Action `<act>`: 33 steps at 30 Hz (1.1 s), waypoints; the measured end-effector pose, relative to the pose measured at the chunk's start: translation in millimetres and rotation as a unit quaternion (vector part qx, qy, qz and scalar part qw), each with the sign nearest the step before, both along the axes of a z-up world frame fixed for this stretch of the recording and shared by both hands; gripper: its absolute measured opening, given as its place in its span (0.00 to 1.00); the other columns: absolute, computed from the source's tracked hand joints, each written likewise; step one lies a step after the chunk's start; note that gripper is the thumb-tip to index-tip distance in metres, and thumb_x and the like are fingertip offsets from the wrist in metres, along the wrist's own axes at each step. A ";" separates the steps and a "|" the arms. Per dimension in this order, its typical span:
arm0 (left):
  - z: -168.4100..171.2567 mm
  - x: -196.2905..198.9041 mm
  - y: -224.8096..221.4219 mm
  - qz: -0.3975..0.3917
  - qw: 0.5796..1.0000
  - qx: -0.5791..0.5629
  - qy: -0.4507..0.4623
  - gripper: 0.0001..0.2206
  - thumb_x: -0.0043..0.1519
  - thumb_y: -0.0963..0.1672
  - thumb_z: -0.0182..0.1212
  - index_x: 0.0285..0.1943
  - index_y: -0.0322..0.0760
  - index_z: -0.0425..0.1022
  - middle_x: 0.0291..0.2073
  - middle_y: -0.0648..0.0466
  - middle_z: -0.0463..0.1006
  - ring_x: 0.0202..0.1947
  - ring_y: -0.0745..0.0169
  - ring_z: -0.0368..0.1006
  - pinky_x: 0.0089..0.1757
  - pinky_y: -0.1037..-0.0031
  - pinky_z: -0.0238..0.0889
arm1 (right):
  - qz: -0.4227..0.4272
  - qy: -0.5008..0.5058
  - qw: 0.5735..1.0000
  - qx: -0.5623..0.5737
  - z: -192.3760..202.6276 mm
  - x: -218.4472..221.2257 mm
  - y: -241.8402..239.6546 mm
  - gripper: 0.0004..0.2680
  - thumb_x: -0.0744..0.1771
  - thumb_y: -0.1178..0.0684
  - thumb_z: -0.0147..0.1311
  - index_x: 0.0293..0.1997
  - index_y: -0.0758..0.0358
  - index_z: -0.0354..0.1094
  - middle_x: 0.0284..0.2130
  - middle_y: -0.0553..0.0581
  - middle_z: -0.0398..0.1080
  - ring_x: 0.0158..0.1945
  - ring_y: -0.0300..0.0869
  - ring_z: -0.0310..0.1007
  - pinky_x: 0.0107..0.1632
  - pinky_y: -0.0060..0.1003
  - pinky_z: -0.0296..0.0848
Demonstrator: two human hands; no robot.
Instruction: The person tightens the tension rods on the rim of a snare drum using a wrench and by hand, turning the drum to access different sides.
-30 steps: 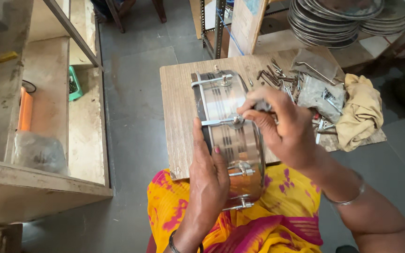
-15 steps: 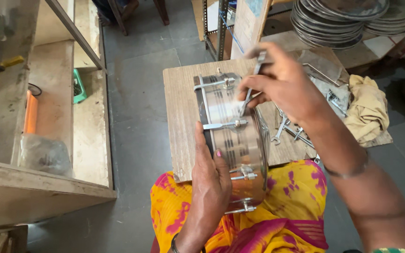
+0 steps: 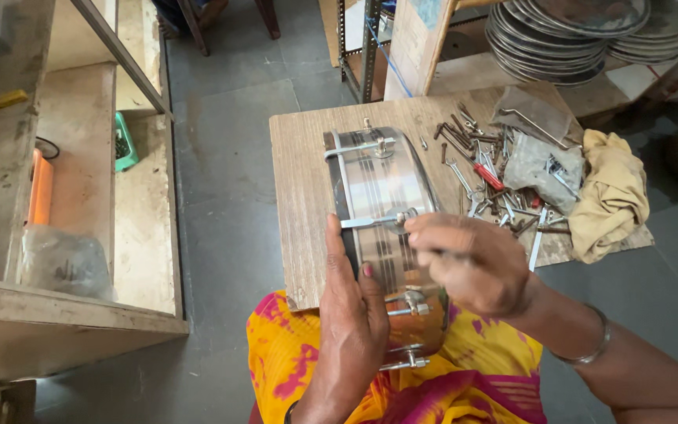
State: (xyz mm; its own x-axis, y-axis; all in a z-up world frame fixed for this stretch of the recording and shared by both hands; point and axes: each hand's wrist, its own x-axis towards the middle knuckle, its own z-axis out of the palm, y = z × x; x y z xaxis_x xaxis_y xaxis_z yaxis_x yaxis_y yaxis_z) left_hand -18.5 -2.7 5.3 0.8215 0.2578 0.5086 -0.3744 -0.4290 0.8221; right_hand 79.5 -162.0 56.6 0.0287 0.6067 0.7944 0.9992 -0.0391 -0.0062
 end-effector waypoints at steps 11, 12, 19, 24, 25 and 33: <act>-4.1 0.9 2.1 -0.003 1.000 0.009 0.011 0.28 0.70 0.37 0.47 0.78 0.18 0.42 0.70 0.25 0.61 0.66 0.30 0.67 0.60 0.58 0.63 | -0.062 0.713 0.698 -0.001 26.8 76.0 9.7 0.14 0.69 0.60 0.49 0.62 0.60 0.56 0.29 0.58 0.75 0.30 0.41 0.79 0.33 0.35 0.80; -2.6 1.2 2.8 -0.008 1.000 -0.003 0.026 0.29 0.69 0.37 0.46 0.78 0.19 0.41 0.69 0.26 0.62 0.66 0.30 0.68 0.60 0.59 0.64 | -0.062 0.711 0.700 0.001 27.8 79.8 10.2 0.14 0.69 0.60 0.49 0.62 0.60 0.56 0.29 0.58 0.75 0.30 0.41 0.79 0.33 0.35 0.80; 2.9 1.7 1.5 -0.012 0.999 -0.027 0.039 0.29 0.70 0.37 0.45 0.79 0.20 0.39 0.68 0.28 0.64 0.65 0.33 0.69 0.59 0.60 0.64 | -0.072 0.478 0.874 0.059 40.6 39.0 6.2 0.12 0.72 0.61 0.48 0.63 0.66 0.53 0.35 0.60 0.76 0.37 0.40 0.82 0.38 0.29 0.82; 2.5 0.8 1.0 -0.004 0.999 -0.028 0.033 0.28 0.71 0.37 0.45 0.80 0.21 0.40 0.66 0.30 0.67 0.62 0.36 0.72 0.57 0.61 0.66 | -0.072 0.110 0.991 0.004 9.1 6.3 -3.7 0.05 0.69 0.66 0.52 0.47 0.66 0.62 0.43 0.65 0.76 0.49 0.51 0.81 0.47 0.40 0.84; 2.0 -0.2 1.2 -0.015 0.995 -0.061 0.074 0.29 0.71 0.38 0.45 0.80 0.22 0.40 0.62 0.33 0.71 0.57 0.41 0.76 0.55 0.64 0.69 | -0.072 0.111 0.991 0.003 1.8 5.0 -6.0 0.05 0.69 0.66 0.52 0.47 0.66 0.62 0.43 0.65 0.76 0.49 0.51 0.81 0.47 0.40 0.84; -0.1 -2.1 2.2 -0.003 1.000 -0.011 0.025 0.28 0.70 0.37 0.46 0.79 0.21 0.41 0.67 0.28 0.66 0.63 0.33 0.71 0.58 0.60 0.65 | -0.081 0.310 0.947 0.035 9.3 12.5 1.6 0.13 0.72 0.63 0.50 0.62 0.67 0.51 0.40 0.59 0.76 0.45 0.42 0.82 0.46 0.37 0.83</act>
State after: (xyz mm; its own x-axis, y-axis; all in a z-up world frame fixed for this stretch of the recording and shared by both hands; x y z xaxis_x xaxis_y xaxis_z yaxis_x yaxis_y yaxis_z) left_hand -20.6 -0.5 5.2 0.8475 0.2636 0.4607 -0.3345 -0.4086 0.8492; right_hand 91.9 -160.4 65.9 0.5905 0.5012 0.6325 0.7838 -0.1693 -0.5975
